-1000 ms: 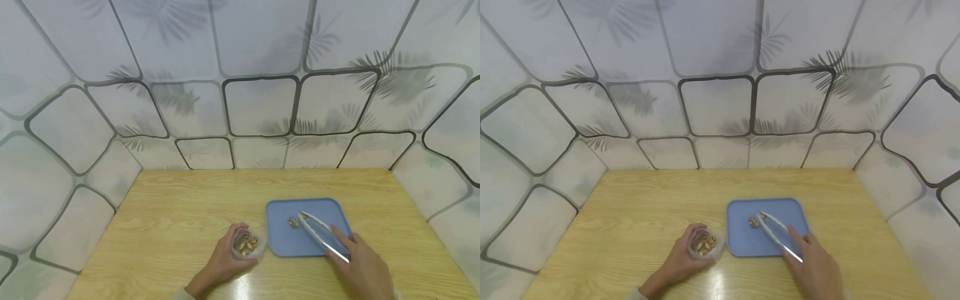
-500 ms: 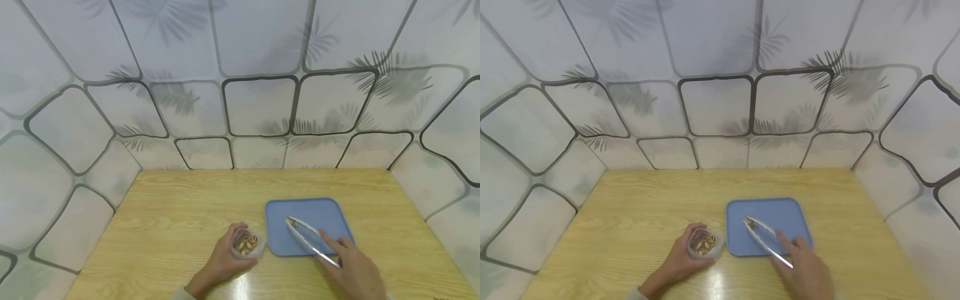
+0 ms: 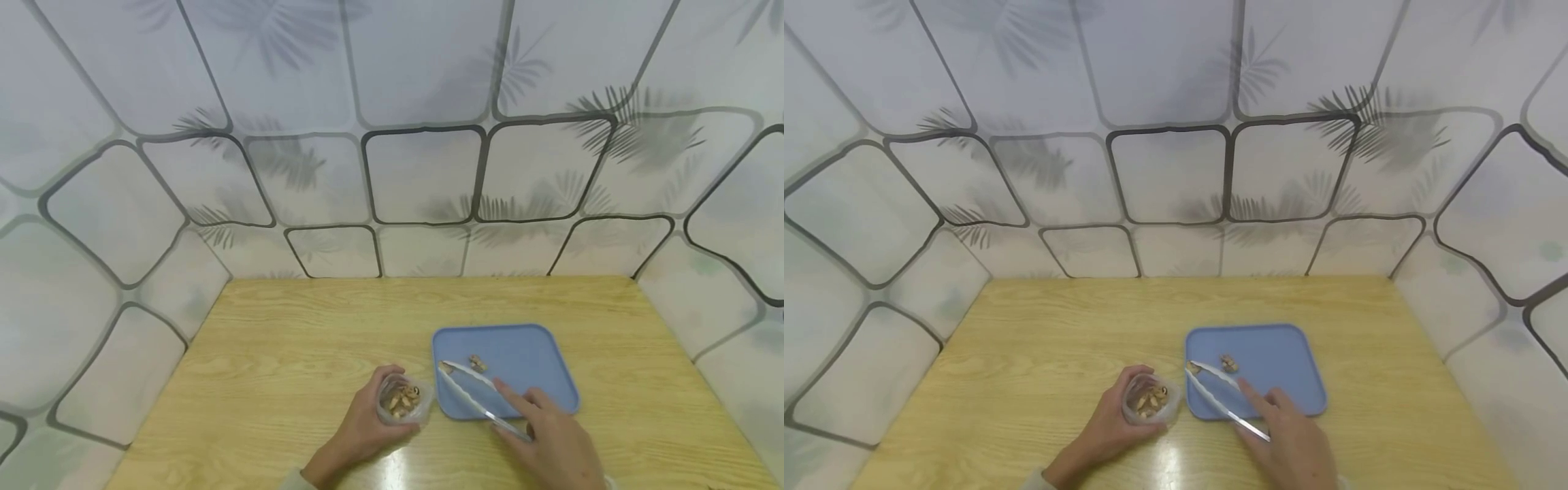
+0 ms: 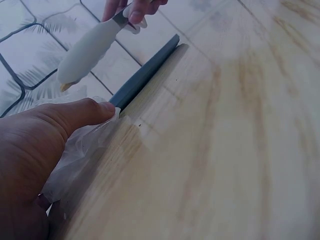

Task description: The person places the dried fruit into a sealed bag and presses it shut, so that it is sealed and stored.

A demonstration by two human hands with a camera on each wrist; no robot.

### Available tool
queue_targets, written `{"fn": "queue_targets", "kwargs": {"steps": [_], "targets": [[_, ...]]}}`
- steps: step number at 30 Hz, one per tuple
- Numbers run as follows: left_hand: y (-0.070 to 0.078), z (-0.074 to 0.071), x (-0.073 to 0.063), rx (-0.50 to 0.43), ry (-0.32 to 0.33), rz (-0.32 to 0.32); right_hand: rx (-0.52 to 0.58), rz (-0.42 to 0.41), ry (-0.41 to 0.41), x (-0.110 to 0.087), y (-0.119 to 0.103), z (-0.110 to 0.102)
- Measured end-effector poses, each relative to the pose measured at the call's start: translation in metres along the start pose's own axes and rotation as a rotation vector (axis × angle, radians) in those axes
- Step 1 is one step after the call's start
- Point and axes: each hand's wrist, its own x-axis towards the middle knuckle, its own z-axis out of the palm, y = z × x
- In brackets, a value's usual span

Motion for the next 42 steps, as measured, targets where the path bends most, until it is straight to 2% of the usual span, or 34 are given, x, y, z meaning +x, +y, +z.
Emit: {"fn": "queue_targets", "kwargs": {"steps": [10, 18, 23, 28, 32, 37, 42], "targets": [[-0.001, 0.000, 0.000, 0.008, -0.002, -0.002, -0.010, -0.066, 0.023, 0.000, -0.018, 0.007], [-0.002, 0.000, -0.001, 0.005, -0.003, 0.014, 0.052, -0.032, -0.087, 0.000, -0.027, 0.011], [-0.004, 0.000, -0.001, 0.015, -0.003, 0.049, 0.064, -0.088, -0.067, -0.003, -0.031, 0.018], [-0.006, 0.001, 0.001, 0.016, -0.003, 0.100, 0.049, -0.158, -0.105, -0.004, -0.036, 0.026], [-0.008, 0.001, 0.002, 0.015, -0.007, 0.123, 0.034, -0.205, -0.088, -0.003, -0.042, 0.030], [-0.009, 0.000, 0.000, 0.015, -0.005, 0.116, 0.039, -0.198, -0.094, -0.002, -0.045, 0.031], [-0.008, 0.000, 0.000, 0.015, 0.000, 0.102, 0.069, -0.143, -0.126, -0.002, -0.043, 0.028]]}}
